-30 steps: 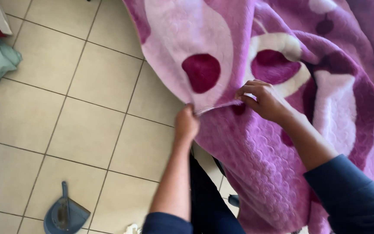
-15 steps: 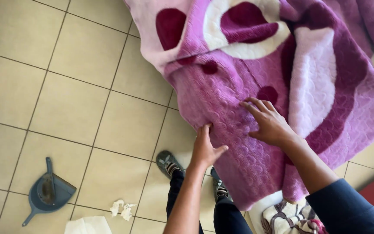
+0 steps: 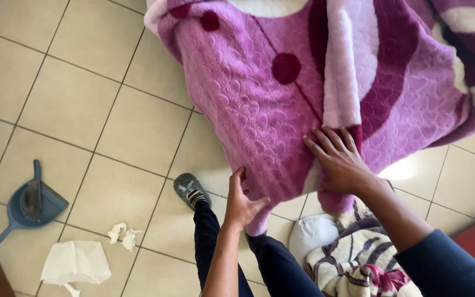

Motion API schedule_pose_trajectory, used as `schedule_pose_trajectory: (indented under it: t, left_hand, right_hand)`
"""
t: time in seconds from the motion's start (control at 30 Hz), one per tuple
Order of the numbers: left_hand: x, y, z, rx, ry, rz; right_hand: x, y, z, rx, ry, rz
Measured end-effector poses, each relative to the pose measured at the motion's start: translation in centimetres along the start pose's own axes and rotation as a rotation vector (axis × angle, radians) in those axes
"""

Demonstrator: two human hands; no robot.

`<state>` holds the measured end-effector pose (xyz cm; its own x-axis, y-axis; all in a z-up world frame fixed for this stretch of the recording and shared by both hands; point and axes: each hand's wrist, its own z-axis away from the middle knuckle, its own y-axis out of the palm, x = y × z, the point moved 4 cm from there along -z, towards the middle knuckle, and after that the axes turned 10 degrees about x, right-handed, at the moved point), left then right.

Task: Folding and smoothing blankets on a bed.

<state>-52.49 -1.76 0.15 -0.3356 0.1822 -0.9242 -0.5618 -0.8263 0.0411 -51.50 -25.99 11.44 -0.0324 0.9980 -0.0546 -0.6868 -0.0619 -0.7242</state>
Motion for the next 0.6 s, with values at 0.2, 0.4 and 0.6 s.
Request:
schedule_pose_trajectory:
  t: [0.2,0.4,0.6]
  left_hand:
    - [-0.2,5.3,3.0,-0.063,-0.075,-0.551]
    - [3.8,5.2,0.7,-0.087,0.147,-0.558]
    - [-3.3,4.1,6.1,0.162,0.233,-0.477]
  right_hand:
    - [2.2,3.7,2.2,-0.187,-0.016,-0.079]
    - [1.5,6.3,1.8,-0.301,0.009,0.059]
    - [3.2,6.1,3.7,-0.376,0.014,0.090]
